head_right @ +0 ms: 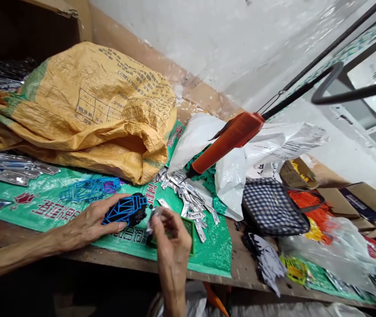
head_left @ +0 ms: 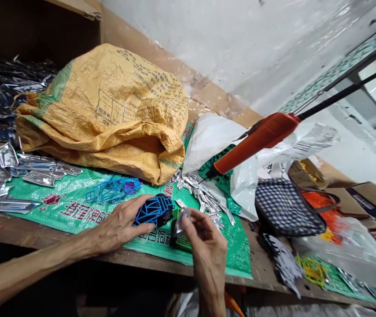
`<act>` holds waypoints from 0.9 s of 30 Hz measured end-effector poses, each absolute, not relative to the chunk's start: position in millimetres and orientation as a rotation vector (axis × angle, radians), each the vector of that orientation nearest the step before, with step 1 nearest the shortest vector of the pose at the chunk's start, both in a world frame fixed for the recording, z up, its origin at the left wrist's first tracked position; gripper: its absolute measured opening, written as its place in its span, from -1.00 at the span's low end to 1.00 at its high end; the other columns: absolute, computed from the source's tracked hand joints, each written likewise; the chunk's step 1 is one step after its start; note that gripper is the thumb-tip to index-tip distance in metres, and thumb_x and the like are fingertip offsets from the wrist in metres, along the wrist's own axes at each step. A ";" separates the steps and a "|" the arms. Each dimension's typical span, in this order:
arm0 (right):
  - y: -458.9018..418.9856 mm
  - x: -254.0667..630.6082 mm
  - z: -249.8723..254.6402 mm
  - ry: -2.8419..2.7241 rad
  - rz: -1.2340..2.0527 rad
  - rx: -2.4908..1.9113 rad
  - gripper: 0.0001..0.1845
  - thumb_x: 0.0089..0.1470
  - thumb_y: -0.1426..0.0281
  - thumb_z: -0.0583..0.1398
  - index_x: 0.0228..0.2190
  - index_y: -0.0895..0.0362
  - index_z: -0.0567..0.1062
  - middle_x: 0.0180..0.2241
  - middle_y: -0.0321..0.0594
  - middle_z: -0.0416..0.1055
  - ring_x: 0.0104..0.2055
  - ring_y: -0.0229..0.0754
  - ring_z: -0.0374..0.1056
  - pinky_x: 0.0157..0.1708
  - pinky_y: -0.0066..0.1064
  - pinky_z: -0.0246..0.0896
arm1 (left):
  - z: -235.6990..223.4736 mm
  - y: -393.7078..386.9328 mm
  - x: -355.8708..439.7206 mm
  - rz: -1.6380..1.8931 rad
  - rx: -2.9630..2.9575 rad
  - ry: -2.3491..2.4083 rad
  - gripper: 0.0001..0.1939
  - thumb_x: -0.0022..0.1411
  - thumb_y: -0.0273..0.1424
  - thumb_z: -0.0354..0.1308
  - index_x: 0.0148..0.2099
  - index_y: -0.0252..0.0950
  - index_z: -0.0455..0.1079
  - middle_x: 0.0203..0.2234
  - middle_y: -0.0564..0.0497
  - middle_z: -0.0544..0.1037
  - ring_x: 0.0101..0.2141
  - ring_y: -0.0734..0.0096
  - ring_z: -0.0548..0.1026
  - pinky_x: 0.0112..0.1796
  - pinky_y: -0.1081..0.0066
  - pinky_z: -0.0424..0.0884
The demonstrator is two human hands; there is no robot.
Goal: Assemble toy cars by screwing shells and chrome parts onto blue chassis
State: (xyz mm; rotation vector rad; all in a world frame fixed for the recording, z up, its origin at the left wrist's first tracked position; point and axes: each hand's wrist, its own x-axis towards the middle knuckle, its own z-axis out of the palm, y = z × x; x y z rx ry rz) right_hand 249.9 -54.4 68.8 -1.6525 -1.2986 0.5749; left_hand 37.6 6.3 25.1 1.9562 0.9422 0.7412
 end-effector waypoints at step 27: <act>-89.3 198.4 47.2 -0.750 0.850 -1.384 -0.60 -0.07 0.19 0.45 -0.20 0.15 0.65 -0.43 -0.23 0.53 -0.57 -0.32 0.36 -0.64 -0.54 0.29 | 28.0 -32.1 50.6 0.807 1.070 0.691 -0.13 0.21 -0.10 0.22 0.44 -0.16 -0.05 0.18 -0.12 0.46 0.16 0.03 0.45 0.16 0.10 0.39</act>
